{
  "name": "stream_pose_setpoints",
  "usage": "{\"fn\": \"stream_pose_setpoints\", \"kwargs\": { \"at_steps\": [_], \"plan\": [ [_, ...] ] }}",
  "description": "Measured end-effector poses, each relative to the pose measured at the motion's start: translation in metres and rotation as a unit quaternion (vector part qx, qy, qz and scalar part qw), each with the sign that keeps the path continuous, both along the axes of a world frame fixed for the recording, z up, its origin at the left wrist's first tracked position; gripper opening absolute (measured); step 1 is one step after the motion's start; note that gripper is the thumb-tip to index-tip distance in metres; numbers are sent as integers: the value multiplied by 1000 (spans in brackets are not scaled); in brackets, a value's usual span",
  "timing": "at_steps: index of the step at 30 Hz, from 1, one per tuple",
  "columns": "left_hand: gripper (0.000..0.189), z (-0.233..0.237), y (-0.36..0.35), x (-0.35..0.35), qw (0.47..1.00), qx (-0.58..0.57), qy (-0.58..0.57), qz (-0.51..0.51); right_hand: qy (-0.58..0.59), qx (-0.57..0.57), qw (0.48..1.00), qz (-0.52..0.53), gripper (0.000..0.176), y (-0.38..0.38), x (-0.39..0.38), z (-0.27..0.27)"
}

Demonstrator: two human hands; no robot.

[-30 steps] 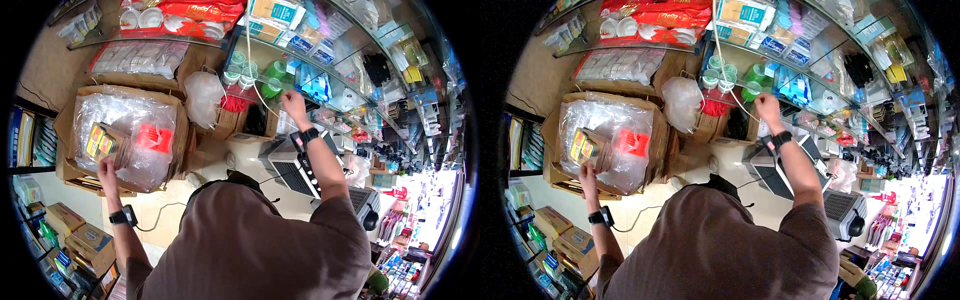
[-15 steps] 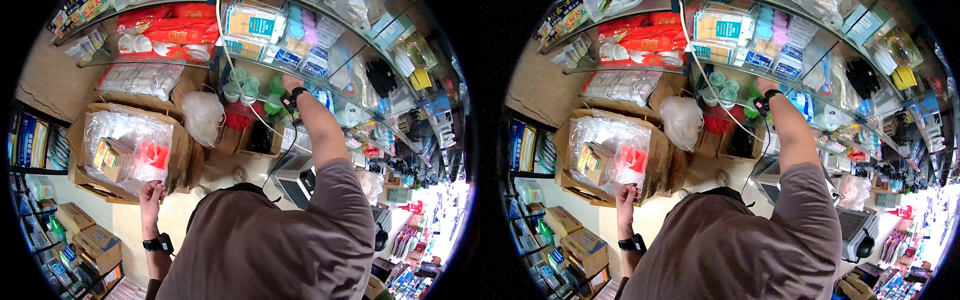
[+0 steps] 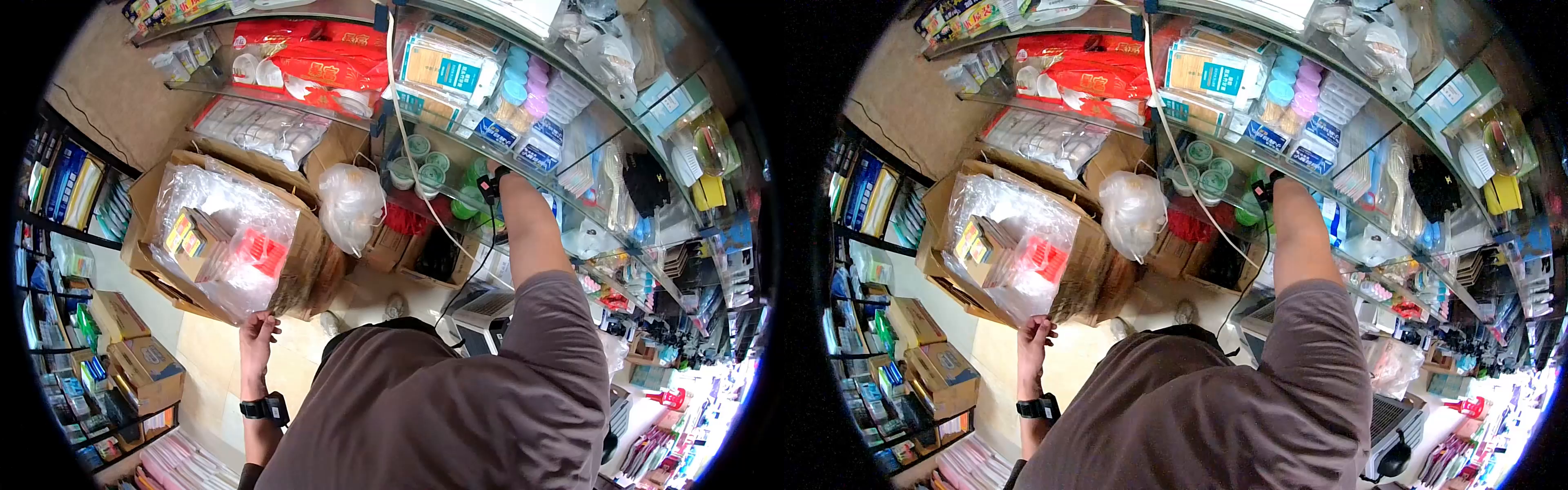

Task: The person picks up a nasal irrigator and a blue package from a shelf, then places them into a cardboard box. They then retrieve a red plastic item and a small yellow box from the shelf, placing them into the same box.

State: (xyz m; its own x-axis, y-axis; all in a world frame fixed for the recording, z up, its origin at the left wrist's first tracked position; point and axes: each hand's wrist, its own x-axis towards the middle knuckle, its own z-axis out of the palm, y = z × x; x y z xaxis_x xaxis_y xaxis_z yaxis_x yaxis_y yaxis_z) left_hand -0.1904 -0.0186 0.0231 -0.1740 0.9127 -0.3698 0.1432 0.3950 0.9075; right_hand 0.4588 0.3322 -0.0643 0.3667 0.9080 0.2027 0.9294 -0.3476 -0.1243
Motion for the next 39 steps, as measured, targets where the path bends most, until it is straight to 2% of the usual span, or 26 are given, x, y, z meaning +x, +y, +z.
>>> {"fn": "stream_pose_setpoints", "kwargs": {
  "at_steps": [16,27,32,39],
  "plan": [
    [25,-11,-11,8,999,-23,28,-9,-29,-2,999,38,56,-2,9,-5],
    [22,-12,-21,7,999,-47,28,0,-59,-29,995,78,60,5,16,-11],
    [18,-11,-24,9,998,-50,33,2,-88,-84,985,124,62,12,23,-14],
    [18,-16,-27,9,999,1,38,-1,-129,-255,934,214,64,36,49,-18]
  ]
}}
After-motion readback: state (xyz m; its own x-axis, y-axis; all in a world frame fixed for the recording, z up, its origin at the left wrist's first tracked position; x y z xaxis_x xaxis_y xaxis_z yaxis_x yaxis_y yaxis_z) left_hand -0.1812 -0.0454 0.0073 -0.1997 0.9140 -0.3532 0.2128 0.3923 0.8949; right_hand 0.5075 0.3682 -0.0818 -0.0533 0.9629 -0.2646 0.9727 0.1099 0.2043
